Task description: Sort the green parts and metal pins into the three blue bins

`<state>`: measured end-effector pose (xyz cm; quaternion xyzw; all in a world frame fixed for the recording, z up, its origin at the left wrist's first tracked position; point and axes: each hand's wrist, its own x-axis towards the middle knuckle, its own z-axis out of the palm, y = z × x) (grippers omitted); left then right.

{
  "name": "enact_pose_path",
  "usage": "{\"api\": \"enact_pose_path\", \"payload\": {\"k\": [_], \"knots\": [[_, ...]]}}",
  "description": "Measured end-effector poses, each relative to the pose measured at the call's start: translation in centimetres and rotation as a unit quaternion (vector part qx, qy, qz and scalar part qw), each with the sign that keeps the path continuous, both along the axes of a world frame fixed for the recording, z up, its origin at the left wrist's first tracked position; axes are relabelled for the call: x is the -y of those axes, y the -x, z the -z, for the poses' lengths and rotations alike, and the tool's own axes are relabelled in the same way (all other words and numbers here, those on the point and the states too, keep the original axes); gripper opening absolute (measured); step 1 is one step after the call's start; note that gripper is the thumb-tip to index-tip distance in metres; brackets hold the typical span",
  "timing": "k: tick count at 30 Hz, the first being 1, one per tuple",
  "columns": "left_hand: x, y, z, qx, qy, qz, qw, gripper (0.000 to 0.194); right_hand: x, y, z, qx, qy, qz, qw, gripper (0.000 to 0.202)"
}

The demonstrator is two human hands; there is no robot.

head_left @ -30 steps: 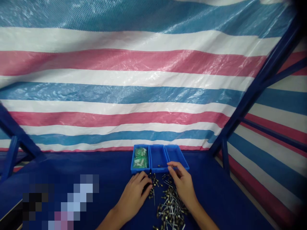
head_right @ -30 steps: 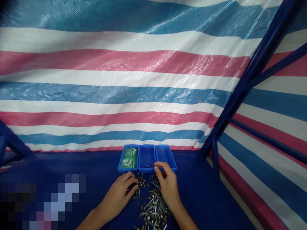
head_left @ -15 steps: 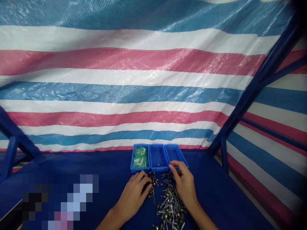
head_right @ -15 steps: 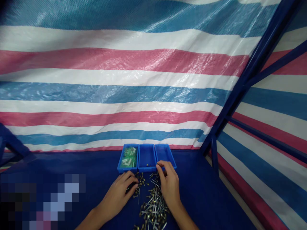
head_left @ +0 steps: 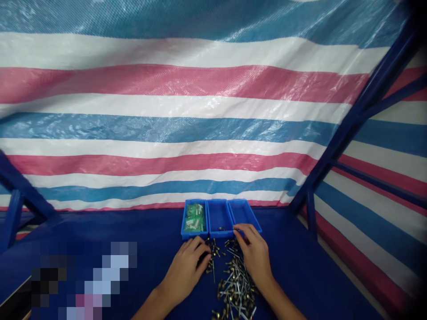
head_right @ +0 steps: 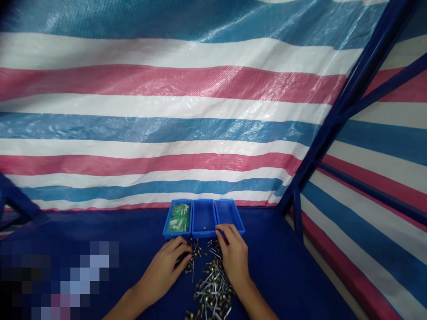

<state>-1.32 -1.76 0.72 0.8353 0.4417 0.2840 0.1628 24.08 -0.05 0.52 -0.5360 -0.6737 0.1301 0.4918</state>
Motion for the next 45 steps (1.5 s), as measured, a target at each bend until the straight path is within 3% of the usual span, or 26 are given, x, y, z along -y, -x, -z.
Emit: {"api": "enact_pose_path", "payload": {"k": [24, 34, 45], "knots": [[0.0, 0.1, 0.4, 0.003, -0.013, -0.003, 1.0, 0.014, 0.0, 0.2, -0.1, -0.001, -0.03, -0.02, 0.999, 0.029], [0.0, 0.0, 0.4, 0.005, -0.017, -0.002, 1.0, 0.014, 0.9, 1.0, -0.2, 0.102, 0.035, -0.159, 0.981, 0.021], [0.1, 0.0, 0.2, -0.004, -0.001, -0.002, 1.0, 0.014, 1.0, 1.0, -1.1, 0.21, 0.081, -0.21, 0.951, 0.014]]}}
